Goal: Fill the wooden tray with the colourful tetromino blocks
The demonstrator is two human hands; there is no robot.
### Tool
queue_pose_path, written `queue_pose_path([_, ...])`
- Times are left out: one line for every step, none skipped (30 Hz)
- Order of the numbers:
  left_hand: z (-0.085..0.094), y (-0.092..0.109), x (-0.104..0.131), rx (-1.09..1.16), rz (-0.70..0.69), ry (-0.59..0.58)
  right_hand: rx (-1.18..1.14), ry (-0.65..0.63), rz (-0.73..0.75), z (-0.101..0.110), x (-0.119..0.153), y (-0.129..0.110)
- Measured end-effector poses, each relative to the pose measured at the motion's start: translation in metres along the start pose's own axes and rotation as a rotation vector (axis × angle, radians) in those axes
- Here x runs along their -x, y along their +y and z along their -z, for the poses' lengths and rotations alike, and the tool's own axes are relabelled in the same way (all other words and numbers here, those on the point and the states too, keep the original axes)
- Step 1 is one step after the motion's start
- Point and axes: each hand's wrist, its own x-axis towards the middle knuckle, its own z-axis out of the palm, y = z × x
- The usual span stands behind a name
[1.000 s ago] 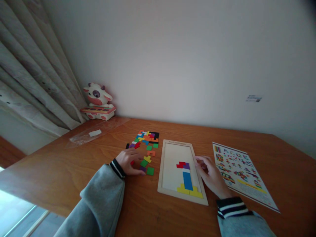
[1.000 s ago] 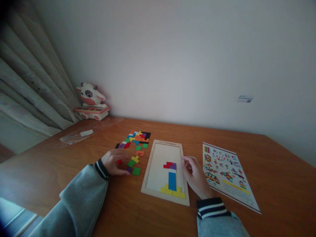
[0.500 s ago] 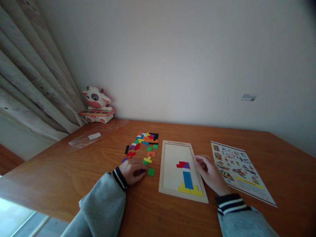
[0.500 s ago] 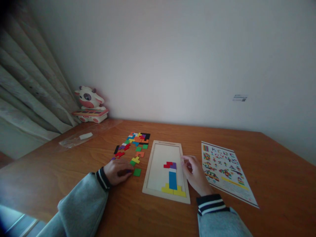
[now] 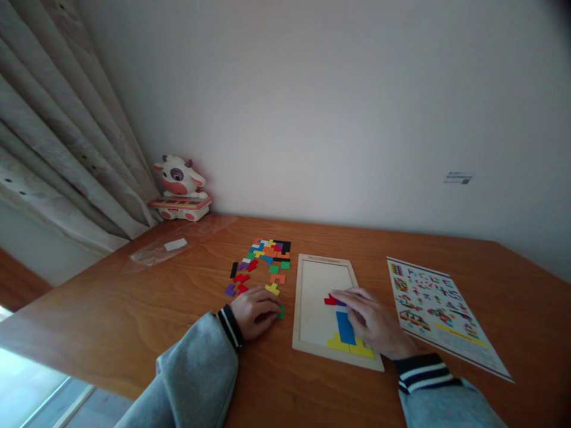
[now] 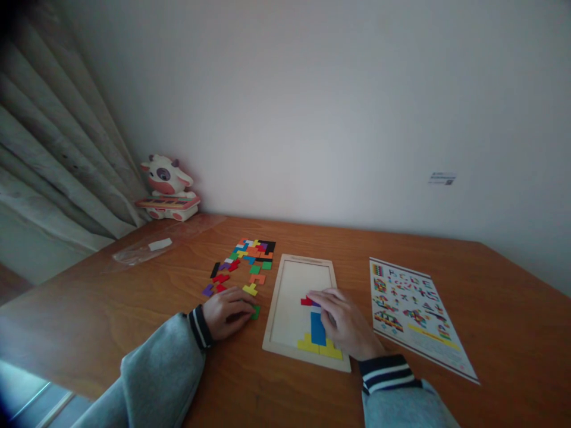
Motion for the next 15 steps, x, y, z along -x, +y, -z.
queue_pose_path([-0.0002, -0.0009, 0.0004, -0.003, 0.002, 0.000, 0.010, -0.008, 0.003, -0.0009, -0.0001, -0.0009])
queue_pose_path([-0.0004, -0.0020, 0.0008, -0.006, 0.001, 0.004, 0.021, -0.007, 0.007, -0.0019, 0.0000, -0.0015])
queue_pose_path([-0.0007, -0.0031, 0.0011, -0.009, -0.001, 0.011, 0.034, 0.000, 0.014, -0.0031, 0.0002, -0.0020])
queue_pose_path([-0.0011, -0.0040, 0.0014, -0.010, -0.004, 0.017, 0.045, 0.010, 0.023, -0.0044, 0.0004, -0.0023])
queue_pose_path([-0.0016, -0.0048, 0.0016, -0.009, -0.007, 0.024, 0.054, 0.022, 0.033, -0.0055, 0.0006, -0.0025])
queue_pose_path([-0.0023, -0.0054, 0.0017, -0.009, -0.007, 0.029, 0.061, 0.035, 0.040, -0.0066, 0.0006, -0.0027])
queue_pose_path([-0.0029, -0.0057, 0.0017, -0.007, -0.006, 0.031, 0.067, 0.047, 0.043, -0.0075, 0.0006, -0.0028])
queue_pose_path([-0.0034, -0.0058, 0.0017, -0.004, -0.003, 0.029, 0.072, 0.055, 0.044, -0.0081, 0.0005, -0.0029])
queue_pose_path([-0.0038, -0.0058, 0.0017, -0.001, 0.001, 0.028, 0.076, 0.062, 0.045, -0.0086, 0.0004, -0.0030])
queue_pose_path([-0.0040, -0.0057, 0.0016, 0.002, 0.002, 0.027, 0.078, 0.067, 0.045, -0.0088, 0.0003, -0.0030])
queue_pose_path([-0.0039, -0.0056, 0.0015, 0.004, 0.004, 0.026, 0.079, 0.069, 0.046, -0.0088, 0.0003, -0.0029])
queue_pose_path([-0.0038, -0.0054, 0.0015, 0.005, 0.005, 0.025, 0.078, 0.071, 0.048, -0.0088, 0.0002, -0.0028])
queue_pose_path([-0.0035, -0.0053, 0.0014, 0.005, 0.004, 0.025, 0.075, 0.072, 0.048, -0.0087, 0.0003, -0.0027])
queue_pose_path([-0.0032, -0.0052, 0.0013, 0.005, 0.003, 0.026, 0.070, 0.075, 0.046, -0.0086, 0.0003, -0.0026])
queue_pose_path([-0.0029, -0.0051, 0.0012, 0.003, 0.003, 0.027, 0.064, 0.077, 0.043, -0.0085, 0.0003, -0.0026])
